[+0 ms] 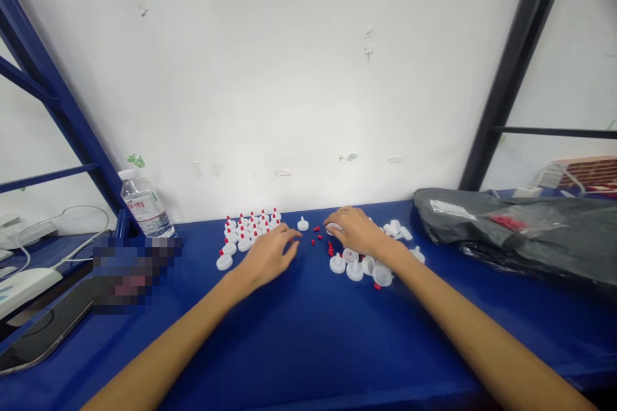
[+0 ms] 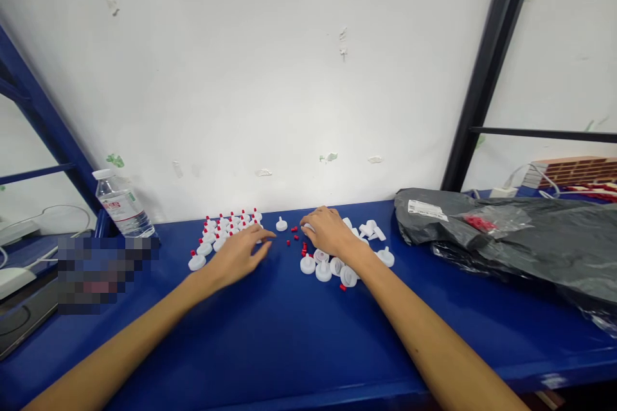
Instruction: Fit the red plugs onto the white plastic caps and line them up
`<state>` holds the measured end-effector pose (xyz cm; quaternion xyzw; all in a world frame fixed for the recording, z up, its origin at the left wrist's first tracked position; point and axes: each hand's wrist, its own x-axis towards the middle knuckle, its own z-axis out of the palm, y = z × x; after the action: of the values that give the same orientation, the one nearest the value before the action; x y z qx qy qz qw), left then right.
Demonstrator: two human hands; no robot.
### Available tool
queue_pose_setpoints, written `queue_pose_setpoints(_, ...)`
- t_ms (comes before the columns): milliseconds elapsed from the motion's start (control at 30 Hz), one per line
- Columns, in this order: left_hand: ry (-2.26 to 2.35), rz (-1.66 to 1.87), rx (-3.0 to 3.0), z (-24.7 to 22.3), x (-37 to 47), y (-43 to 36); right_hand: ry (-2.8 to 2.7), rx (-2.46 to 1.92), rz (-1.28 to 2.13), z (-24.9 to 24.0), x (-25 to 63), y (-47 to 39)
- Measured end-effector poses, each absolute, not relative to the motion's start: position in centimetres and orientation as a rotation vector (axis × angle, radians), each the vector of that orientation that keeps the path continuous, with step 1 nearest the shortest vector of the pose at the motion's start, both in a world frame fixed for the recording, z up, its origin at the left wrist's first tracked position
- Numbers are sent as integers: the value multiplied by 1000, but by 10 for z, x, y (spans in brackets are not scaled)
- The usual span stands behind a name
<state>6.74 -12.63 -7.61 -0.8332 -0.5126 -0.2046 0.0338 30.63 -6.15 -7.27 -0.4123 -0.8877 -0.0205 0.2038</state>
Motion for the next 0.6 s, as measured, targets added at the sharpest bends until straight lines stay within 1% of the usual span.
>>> queue_pose_setpoints(67,-1511,-620,-2629,-94,74,-123,-2487,-1178,-73,-76,305,-60)
queue_pose_setpoints(167,-1473,-589,-2669,-105,78,-118,-2493,-1200,-71,-77,304,-59)
queue_pose_setpoints(467,-1451,-730,-2721,-104,79,-114,-2481,-1193,-28,-76,304,-57)
queue_pose_setpoints(600,-1488,-790,-2707,-102,76,-114,-2315,-1115,149,-69,301,-63)
